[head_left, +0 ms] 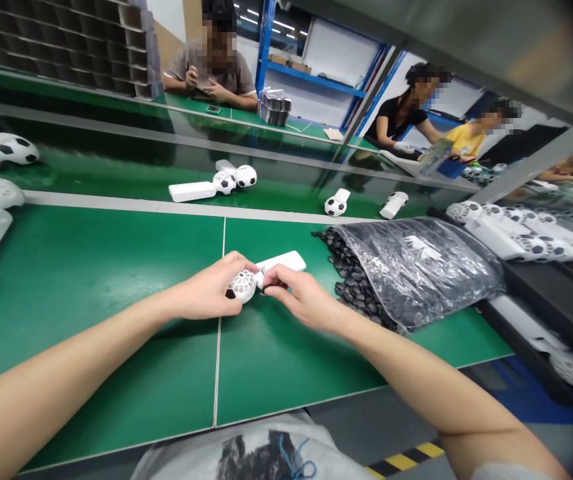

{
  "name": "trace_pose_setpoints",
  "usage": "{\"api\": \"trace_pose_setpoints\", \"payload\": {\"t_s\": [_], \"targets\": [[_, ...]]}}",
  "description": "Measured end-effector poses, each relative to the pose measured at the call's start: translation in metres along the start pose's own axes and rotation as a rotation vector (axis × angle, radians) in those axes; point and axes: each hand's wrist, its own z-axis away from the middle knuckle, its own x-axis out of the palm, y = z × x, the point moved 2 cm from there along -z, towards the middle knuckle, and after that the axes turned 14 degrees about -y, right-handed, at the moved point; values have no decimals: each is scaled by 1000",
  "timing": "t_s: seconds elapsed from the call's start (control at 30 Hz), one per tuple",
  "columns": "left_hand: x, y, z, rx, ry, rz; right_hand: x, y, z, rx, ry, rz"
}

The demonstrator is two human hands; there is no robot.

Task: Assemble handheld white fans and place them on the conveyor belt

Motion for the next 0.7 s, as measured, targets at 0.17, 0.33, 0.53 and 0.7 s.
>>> {"api": "trace_pose_setpoints", "payload": {"t_s": [0.17,0.33,0.53,0.7], "targets": [[0,-1,-1,-2,-6,15,2,4,-1,-2,-3,11],[1,0,-3,-34,3,15,1,7,10,55,58,-59],[5,-1,-5,-53,102,-26,9,15,2,67,120,-358],[7,0,-6,-42,142,-27,15,17,-11,15,67,-354]]}}
